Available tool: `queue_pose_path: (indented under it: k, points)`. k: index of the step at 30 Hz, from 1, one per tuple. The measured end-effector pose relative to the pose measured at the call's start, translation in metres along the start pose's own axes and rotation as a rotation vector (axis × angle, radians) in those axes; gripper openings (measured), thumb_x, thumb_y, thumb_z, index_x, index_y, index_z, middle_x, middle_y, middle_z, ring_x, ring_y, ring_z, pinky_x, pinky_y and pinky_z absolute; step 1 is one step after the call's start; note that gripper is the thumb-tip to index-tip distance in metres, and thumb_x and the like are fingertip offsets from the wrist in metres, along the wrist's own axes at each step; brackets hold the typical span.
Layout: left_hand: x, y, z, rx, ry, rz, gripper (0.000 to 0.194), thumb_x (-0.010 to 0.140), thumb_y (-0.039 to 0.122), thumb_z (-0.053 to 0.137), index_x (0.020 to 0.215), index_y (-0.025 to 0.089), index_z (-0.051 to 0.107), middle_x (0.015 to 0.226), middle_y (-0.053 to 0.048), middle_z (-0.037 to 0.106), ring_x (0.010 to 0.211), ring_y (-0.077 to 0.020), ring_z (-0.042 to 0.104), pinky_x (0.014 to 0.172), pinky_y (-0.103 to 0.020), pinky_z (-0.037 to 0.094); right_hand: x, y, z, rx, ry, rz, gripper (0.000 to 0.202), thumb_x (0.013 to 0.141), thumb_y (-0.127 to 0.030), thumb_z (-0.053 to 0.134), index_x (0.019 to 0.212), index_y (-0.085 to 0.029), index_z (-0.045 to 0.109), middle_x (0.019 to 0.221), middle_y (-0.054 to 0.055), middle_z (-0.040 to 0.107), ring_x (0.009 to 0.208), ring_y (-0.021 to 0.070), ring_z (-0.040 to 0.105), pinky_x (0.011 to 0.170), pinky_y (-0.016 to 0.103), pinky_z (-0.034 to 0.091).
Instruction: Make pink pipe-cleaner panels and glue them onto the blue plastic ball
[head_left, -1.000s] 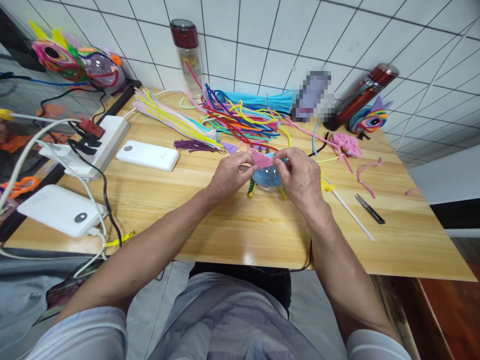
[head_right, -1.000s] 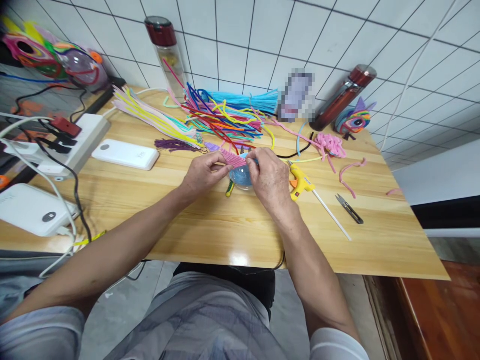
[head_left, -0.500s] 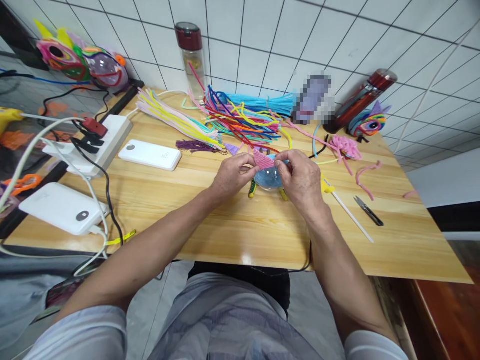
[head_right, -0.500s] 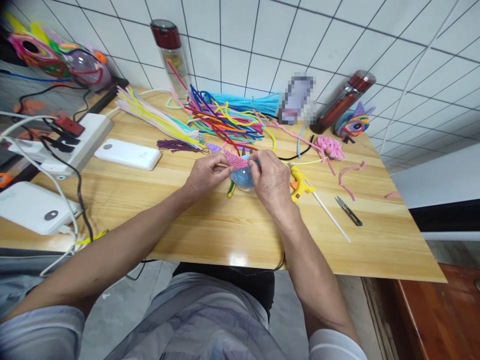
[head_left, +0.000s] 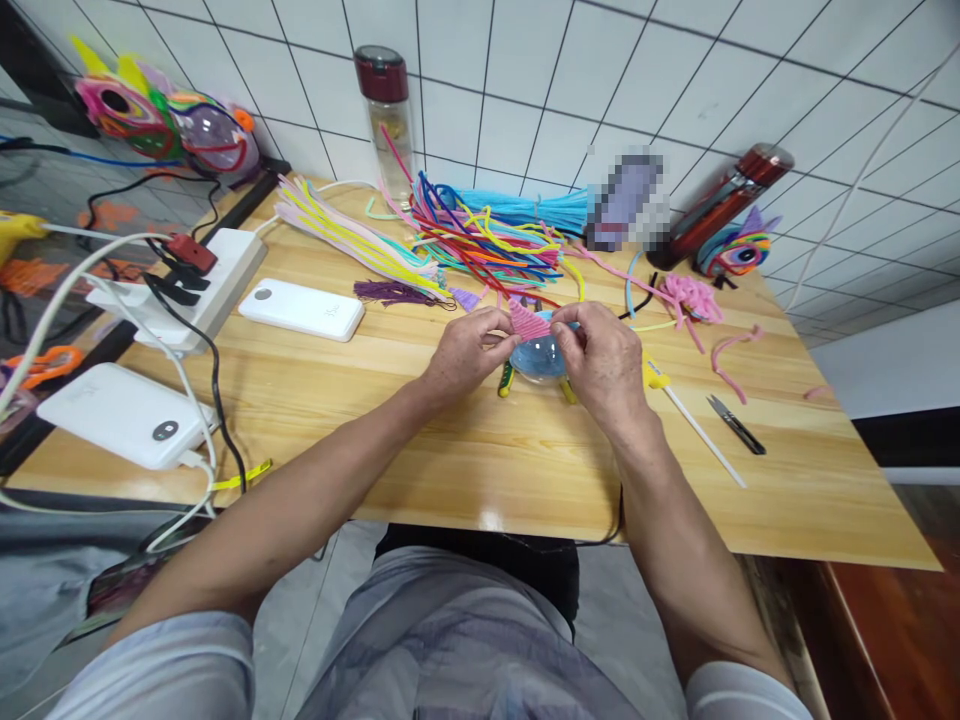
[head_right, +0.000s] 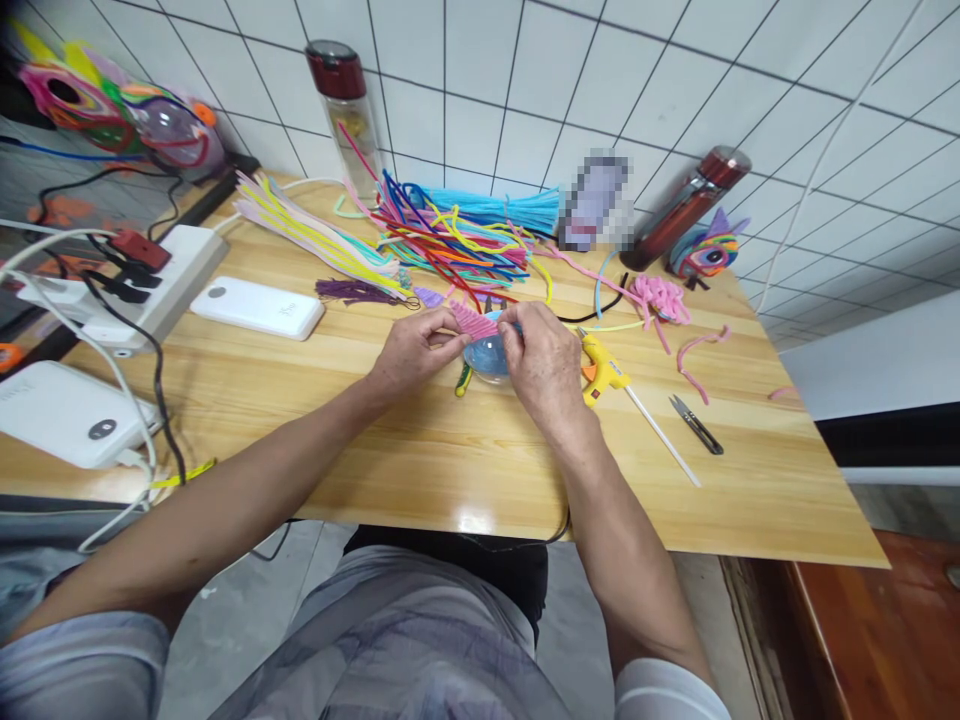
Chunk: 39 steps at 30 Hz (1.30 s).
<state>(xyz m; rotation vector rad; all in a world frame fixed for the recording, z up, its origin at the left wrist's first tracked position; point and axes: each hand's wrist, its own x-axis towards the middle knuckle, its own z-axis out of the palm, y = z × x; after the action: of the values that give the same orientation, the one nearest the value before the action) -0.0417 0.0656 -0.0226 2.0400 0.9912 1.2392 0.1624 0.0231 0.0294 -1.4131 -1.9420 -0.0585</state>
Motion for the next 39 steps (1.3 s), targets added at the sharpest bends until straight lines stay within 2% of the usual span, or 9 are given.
queue_pose_path:
  k: [26, 32, 39]
  points:
    - [0.0004, -0.0014, 0.0051, -0.138, 0.015, -0.005, 0.009, 0.092, 0.023, 0.070, 0.084, 0.019, 0.068, 0.090, -0.004, 0.074, 0.081, -0.0142, 0.070, 0.073, -0.023, 0.061, -0.0001, 0.0023, 0.0009, -0.006, -0.004, -0.016, 0.011, 0.099, -0.023, 0.060, 0.094, -0.024, 0.070, 0.095, 0.007, 0.077, 0.083, 0.0237, 0.069, 0.080, 0.036, 0.052]
    - [0.0005, -0.0015, 0.0037, -0.112, 0.026, 0.035, 0.010, 0.092, 0.022, 0.069, 0.082, 0.019, 0.067, 0.089, -0.004, 0.074, 0.084, -0.0152, 0.071, 0.078, -0.025, 0.061, 0.0005, 0.0010, 0.0007, -0.011, -0.011, 0.006, 0.012, 0.100, -0.023, 0.059, 0.093, -0.024, 0.069, 0.094, 0.007, 0.076, 0.083, 0.0240, 0.068, 0.081, 0.037, 0.052]
    - [0.0003, -0.0016, 0.0048, -0.138, 0.020, -0.019, 0.011, 0.091, 0.024, 0.069, 0.083, 0.019, 0.067, 0.091, -0.004, 0.075, 0.082, -0.0150, 0.070, 0.074, -0.024, 0.062, 0.0009, 0.0010, 0.0009, -0.029, -0.011, 0.003, 0.012, 0.100, -0.024, 0.058, 0.093, -0.025, 0.069, 0.093, 0.007, 0.077, 0.082, 0.0239, 0.068, 0.080, 0.036, 0.052]
